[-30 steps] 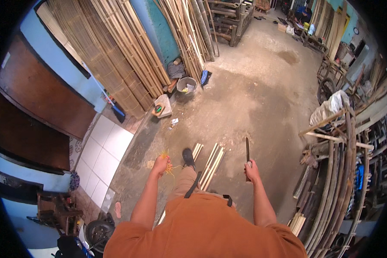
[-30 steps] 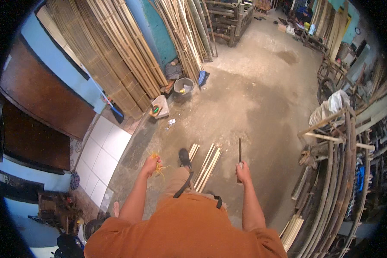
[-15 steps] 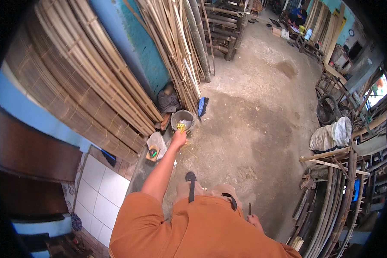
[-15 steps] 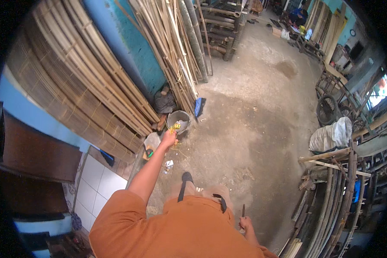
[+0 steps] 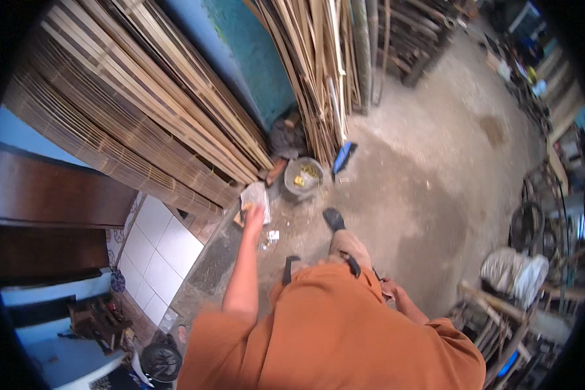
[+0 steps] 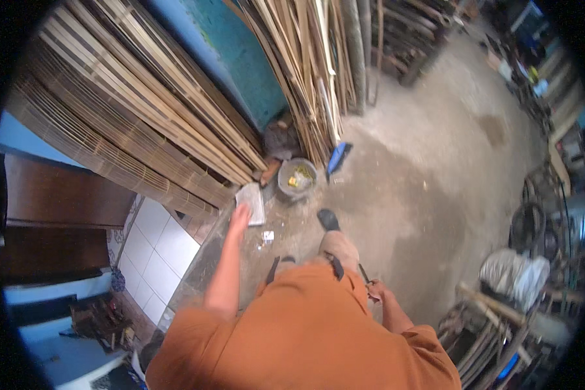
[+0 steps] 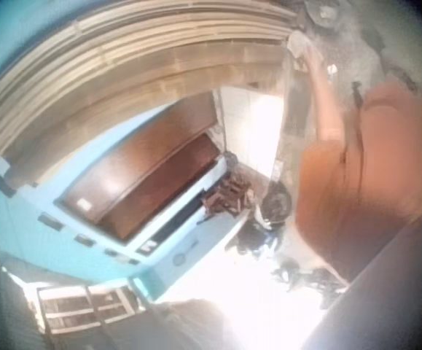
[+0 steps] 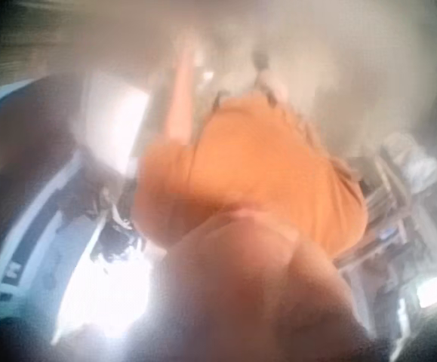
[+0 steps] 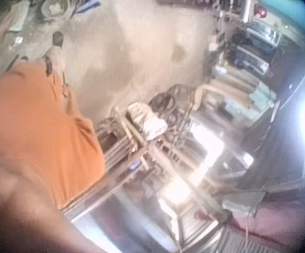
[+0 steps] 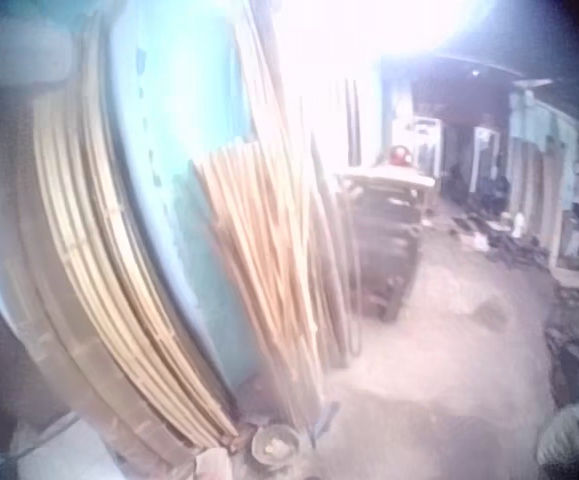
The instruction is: The person cuts a yellow string binding a bundle of bamboo strips using a knife, then gathers and stacks the strips against a wall. The person repeatedly picks up and places bundles of bamboo strips, organizing them in the workshop.
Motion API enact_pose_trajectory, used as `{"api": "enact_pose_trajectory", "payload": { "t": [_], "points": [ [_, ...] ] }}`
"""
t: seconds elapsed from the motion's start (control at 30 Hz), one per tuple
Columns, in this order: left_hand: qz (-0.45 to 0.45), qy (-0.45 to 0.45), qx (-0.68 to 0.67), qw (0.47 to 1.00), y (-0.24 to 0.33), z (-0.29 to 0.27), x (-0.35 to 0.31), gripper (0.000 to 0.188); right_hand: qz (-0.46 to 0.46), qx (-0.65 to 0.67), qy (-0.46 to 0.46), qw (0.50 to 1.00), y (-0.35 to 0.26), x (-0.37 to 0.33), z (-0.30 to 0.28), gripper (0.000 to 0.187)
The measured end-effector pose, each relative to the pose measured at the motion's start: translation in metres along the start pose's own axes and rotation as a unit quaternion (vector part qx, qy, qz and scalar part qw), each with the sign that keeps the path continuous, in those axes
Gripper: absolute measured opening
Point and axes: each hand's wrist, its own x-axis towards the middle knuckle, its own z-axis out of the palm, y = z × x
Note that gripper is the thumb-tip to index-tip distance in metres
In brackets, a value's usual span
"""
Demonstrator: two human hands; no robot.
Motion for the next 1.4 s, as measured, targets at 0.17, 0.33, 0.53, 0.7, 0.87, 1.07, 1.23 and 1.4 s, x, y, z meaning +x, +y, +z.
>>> {"api": "enact_pose_trajectory", "payload": {
  "t": [0.17,0.33,0.53,0.7,0.87,1.07,1.23,1.4],
  "points": [
    [-0.226,0.243,-0.103,0.938,-0.142,-0.045,-0.14,0.027,-0.128,-0.321,0.089,0.934,-0.133,0.14,-0.214,0.027],
    [-0.305,0.435,-0.262,0.806,-0.2,0.02,-0.293,0.026,-0.201,-0.091,0.108,0.969,-0.307,0.143,-0.274,0.024],
    [-0.295,0.481,-0.44,0.699,-0.242,0.173,-0.335,0.017,-0.292,-0.24,0.018,0.926,-0.405,0.191,-0.187,0.027],
    [-0.335,0.399,-0.473,0.711,-0.276,0.307,-0.361,0.034,-0.344,-0.51,-0.067,0.786,-0.433,0.168,-0.029,0.038],
    [-0.357,0.504,-0.591,0.518,-0.282,0.461,-0.417,0.036,-0.32,-0.44,-0.127,0.829,-0.414,0.211,0.099,0.049],
    [-0.548,0.513,-0.586,0.305,-0.21,0.556,-0.426,0.025,-0.215,-0.42,-0.085,0.878,-0.445,0.405,0.26,0.057],
    [-0.512,0.405,-0.665,0.364,-0.19,0.61,-0.337,0.033,-0.403,-0.605,0.052,0.685,-0.498,0.522,0.341,0.056],
    [-0.477,0.36,-0.653,0.465,-0.17,0.551,-0.268,0.041,-0.528,-0.635,0.127,0.549,-0.523,0.579,0.344,0.061]
  ]
}}
